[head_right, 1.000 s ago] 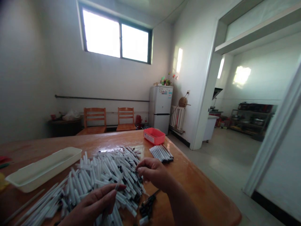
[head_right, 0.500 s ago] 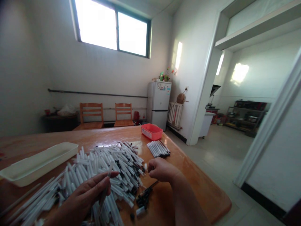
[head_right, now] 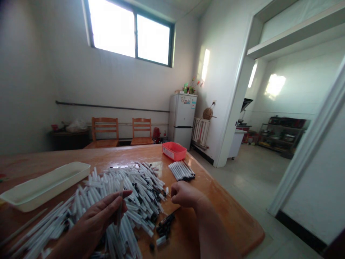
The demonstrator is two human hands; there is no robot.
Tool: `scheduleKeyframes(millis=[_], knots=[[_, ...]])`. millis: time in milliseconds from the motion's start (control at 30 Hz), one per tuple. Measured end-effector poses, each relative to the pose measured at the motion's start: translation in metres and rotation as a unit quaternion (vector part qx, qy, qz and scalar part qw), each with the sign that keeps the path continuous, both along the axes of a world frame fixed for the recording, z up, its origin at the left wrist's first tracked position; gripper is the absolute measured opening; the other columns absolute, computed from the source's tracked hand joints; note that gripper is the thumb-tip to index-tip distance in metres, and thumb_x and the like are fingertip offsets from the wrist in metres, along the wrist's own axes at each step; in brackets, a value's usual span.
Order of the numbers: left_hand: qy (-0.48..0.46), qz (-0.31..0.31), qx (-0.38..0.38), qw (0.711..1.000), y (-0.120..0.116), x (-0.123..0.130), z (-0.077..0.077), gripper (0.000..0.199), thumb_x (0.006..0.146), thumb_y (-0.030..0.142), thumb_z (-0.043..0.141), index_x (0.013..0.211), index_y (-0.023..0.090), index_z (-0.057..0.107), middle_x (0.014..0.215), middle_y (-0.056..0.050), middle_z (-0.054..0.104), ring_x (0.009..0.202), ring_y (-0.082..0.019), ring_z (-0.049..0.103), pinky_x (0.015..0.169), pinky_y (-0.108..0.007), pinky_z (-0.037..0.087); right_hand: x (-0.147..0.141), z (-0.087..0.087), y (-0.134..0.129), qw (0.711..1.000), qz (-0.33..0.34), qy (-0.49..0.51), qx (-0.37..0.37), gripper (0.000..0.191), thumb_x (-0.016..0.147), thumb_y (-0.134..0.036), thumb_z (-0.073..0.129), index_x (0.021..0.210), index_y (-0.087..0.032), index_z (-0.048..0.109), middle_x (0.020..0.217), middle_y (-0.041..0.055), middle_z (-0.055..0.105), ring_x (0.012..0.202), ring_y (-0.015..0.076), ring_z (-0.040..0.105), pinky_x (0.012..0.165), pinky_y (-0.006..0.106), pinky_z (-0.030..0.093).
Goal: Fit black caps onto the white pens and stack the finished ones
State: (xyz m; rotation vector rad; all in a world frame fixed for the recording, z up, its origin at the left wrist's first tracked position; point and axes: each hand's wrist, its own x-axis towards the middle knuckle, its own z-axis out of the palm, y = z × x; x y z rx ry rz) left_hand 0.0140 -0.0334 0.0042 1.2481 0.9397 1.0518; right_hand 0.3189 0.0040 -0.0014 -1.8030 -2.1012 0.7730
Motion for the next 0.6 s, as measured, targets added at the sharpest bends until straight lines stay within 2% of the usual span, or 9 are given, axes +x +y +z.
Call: scheduleKeyframes(millis=[167, 267, 367, 467, 600], knots=[[0.001, -0.005, -0.012, 1.000, -0.002, -0.001, 0.000, 0.050, 0.088, 0.050, 0.063, 0.126, 0.018, 0.063, 0.083, -0.003, 0.066, 0.074, -0.015, 0.055, 0.070, -0.028, 0.040, 0.000, 0.003, -0.014, 0.986, 0.025, 0.052, -0.155, 0.015, 0.068, -0.014, 0.057, 0.081, -0.018, 0.063, 0.064, -0.0006, 0.065, 0.053, 0.0146, 0.063, 0.045, 0.020, 0.045], [0.003, -0.011, -0.011, 1.000, -0.001, -0.002, -0.001, 0.051, 0.088, 0.050, 0.063, 0.128, 0.018, 0.062, 0.082, -0.002, 0.066, 0.074, -0.016, 0.055, 0.070, -0.028, 0.040, -0.002, 0.003, -0.017, 0.983, 0.025, 0.037, -0.177, 0.017, 0.066, -0.013, 0.058, 0.081, -0.018, 0.064, 0.062, -0.0001, 0.066, 0.053, 0.0160, 0.065, 0.044, 0.020, 0.045], [0.005, -0.016, -0.004, 1.000, -0.001, -0.003, -0.001, 0.052, 0.087, 0.050, 0.063, 0.128, 0.018, 0.062, 0.081, -0.002, 0.065, 0.070, -0.015, 0.053, 0.067, -0.027, 0.039, -0.005, 0.002, -0.018, 0.985, 0.043, -0.010, -0.164, 0.018, 0.064, -0.012, 0.060, 0.080, -0.018, 0.067, 0.063, -0.0002, 0.067, 0.053, 0.0144, 0.064, 0.046, 0.018, 0.042], [0.006, -0.006, 0.001, 1.000, -0.002, -0.001, 0.000, 0.052, 0.088, 0.050, 0.063, 0.128, 0.018, 0.062, 0.079, -0.001, 0.065, 0.068, -0.014, 0.050, 0.067, -0.027, 0.038, -0.007, 0.002, -0.017, 0.991, 0.051, -0.049, -0.118, 0.018, 0.063, -0.012, 0.062, 0.078, -0.018, 0.068, 0.065, -0.0008, 0.068, 0.053, 0.0126, 0.060, 0.047, 0.018, 0.038], [0.005, -0.012, 0.002, 1.000, 0.000, -0.001, -0.001, 0.054, 0.087, 0.050, 0.063, 0.129, 0.016, 0.061, 0.079, -0.002, 0.065, 0.068, -0.014, 0.050, 0.065, -0.027, 0.037, -0.007, 0.001, -0.009, 0.997, 0.002, -0.057, -0.042, 0.019, 0.066, -0.011, 0.056, 0.081, -0.017, 0.066, 0.075, 0.0009, 0.068, 0.062, 0.0119, 0.058, 0.051, 0.019, 0.033]])
